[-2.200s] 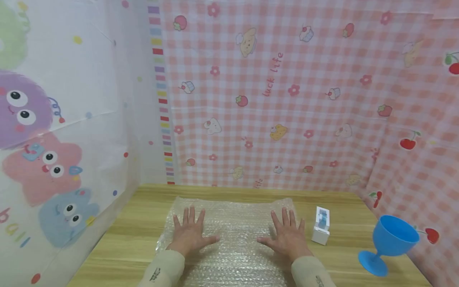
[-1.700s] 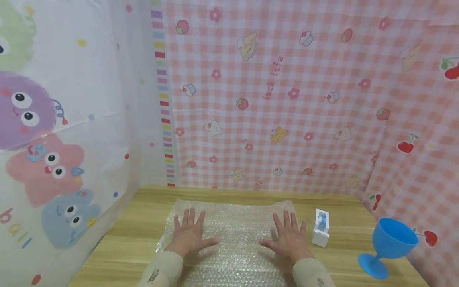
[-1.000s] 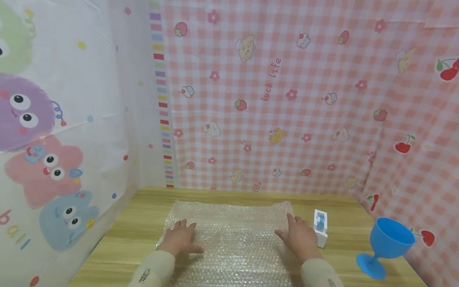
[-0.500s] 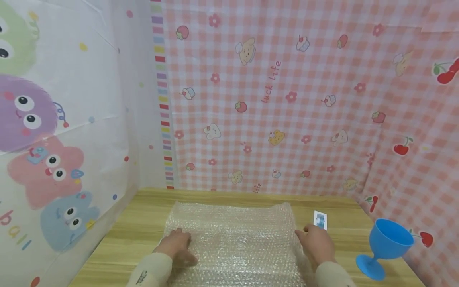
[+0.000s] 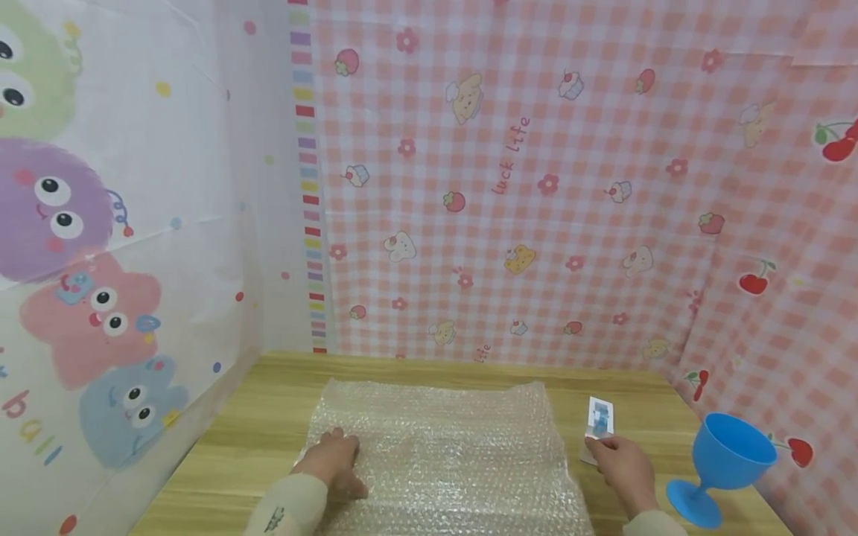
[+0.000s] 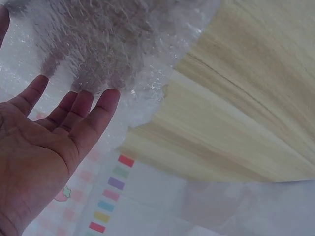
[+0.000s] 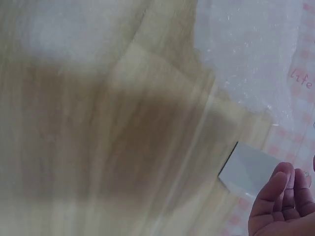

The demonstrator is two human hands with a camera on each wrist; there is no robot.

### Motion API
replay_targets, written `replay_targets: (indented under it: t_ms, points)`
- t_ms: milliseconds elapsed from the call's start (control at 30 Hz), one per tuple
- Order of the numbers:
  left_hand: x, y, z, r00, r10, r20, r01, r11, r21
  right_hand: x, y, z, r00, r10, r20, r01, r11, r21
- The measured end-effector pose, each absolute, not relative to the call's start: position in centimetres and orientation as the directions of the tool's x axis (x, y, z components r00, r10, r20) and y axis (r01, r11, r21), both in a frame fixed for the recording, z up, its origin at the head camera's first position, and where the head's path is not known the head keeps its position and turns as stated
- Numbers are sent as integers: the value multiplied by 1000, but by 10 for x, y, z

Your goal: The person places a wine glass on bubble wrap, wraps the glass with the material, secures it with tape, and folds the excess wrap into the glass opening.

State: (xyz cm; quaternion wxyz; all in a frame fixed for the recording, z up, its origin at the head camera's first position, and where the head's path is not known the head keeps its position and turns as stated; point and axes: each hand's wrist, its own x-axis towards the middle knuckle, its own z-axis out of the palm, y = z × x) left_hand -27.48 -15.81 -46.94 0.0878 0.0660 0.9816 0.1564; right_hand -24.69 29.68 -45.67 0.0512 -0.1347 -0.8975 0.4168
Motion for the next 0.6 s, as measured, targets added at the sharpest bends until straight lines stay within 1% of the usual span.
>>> replay_targets:
  t_ms: [133, 200, 267, 333, 467, 600]
  points:
    - [-274, -157, -468, -977, 156, -145, 105, 945, 310, -247, 306, -466, -939, 325, -117, 255, 425, -868]
    - [-274, -157, -468, -978, 158, -139, 109, 945, 308, -245, 312, -469, -932, 324, -163, 283, 369, -885]
    - [-274, -156, -468, -978, 158, -137, 110, 946, 304, -242, 318, -471, -913, 349, -213, 333, 332, -883]
    - [-274, -156, -468, -978, 158, -136, 111, 948, 298, -240, 323, -471, -875, 400, -271, 404, 300, -864]
    - [-275, -154, -468, -977, 167, -131, 123, 949, 291, -235, 333, -466, -761, 533, -369, 549, 227, -805]
    - [-276, -152, -469, -976, 175, -132, 130, 947, 293, -230, 344, -456, -684, 577, -447, 627, 151, -765]
